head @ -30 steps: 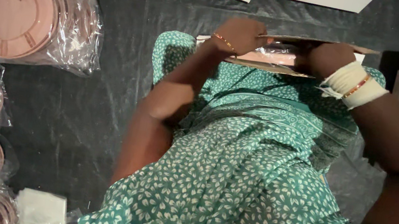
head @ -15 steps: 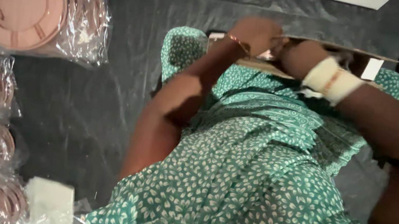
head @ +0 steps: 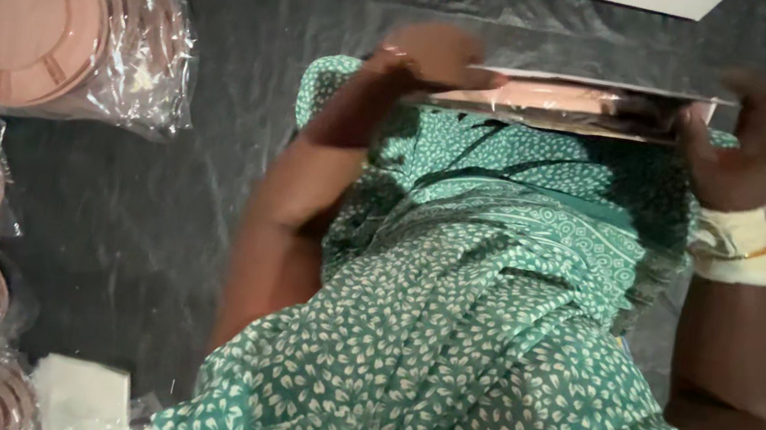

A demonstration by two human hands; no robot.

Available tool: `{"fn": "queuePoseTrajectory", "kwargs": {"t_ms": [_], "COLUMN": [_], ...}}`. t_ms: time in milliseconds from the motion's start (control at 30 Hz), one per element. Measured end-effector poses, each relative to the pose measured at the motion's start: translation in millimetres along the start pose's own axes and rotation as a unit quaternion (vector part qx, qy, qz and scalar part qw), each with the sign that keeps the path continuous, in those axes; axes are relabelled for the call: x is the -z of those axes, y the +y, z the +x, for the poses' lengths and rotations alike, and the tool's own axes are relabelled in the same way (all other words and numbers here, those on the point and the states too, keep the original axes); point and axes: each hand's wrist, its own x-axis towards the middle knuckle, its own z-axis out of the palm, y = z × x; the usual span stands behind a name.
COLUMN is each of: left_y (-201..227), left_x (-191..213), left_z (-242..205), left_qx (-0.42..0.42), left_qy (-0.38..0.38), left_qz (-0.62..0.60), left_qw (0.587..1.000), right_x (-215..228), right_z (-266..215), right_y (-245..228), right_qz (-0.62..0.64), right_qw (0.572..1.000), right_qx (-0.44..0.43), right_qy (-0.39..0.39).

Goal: The person places plastic-wrapped toilet seat covers into white cardboard boxes labeled 'SONEX TOILET SEAT COVER', folds the flaps, and seals each box with a tape dispenser. The sealed boxes are stacked nearby.

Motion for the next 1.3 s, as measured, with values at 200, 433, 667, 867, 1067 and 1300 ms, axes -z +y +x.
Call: {"fn": "queuePoseTrajectory", "kwargs": {"t_ms": [200, 433, 667, 867, 1067, 1300], "left_y": [-73, -90, -90, -140, -141, -75], "left_x": [-18, -76, -111, -128, -116, -22], "left_z": [-53, -101, -64, -27, -7, -41], "left_qx": [0.062, -0.121, 0.097, 0.049, 0.060, -0.026], "left_qy": [0.111, 0.319, 0.412, 0.410, 0.412, 0.179], "left_qz": [-0.136, -0.140, -0.211, -0.250, -0.275, 0.112], "left_qw": [0.982, 0.930, 0.881, 0.876, 0.867, 0.977], "right_x": [-18, -3, -43, -42, -105, -131], "right_z": [-36, -50, -36, 2, 33, 16], "right_y": [92, 97, 84, 32, -14, -6], "right_qz": [0.233, 0.097, -0.044, -0.348, -0.387, -0.323], "right_qw": [0.961, 0.965, 0.961, 0.936, 0.887, 0.912], "right_qx": [-0.144, -0.214, -0.274, 0.039, 0.178, 0.249], "right_qy": [0.043, -0.118, 0.020, -0.008, -0.178, -0.035]}}
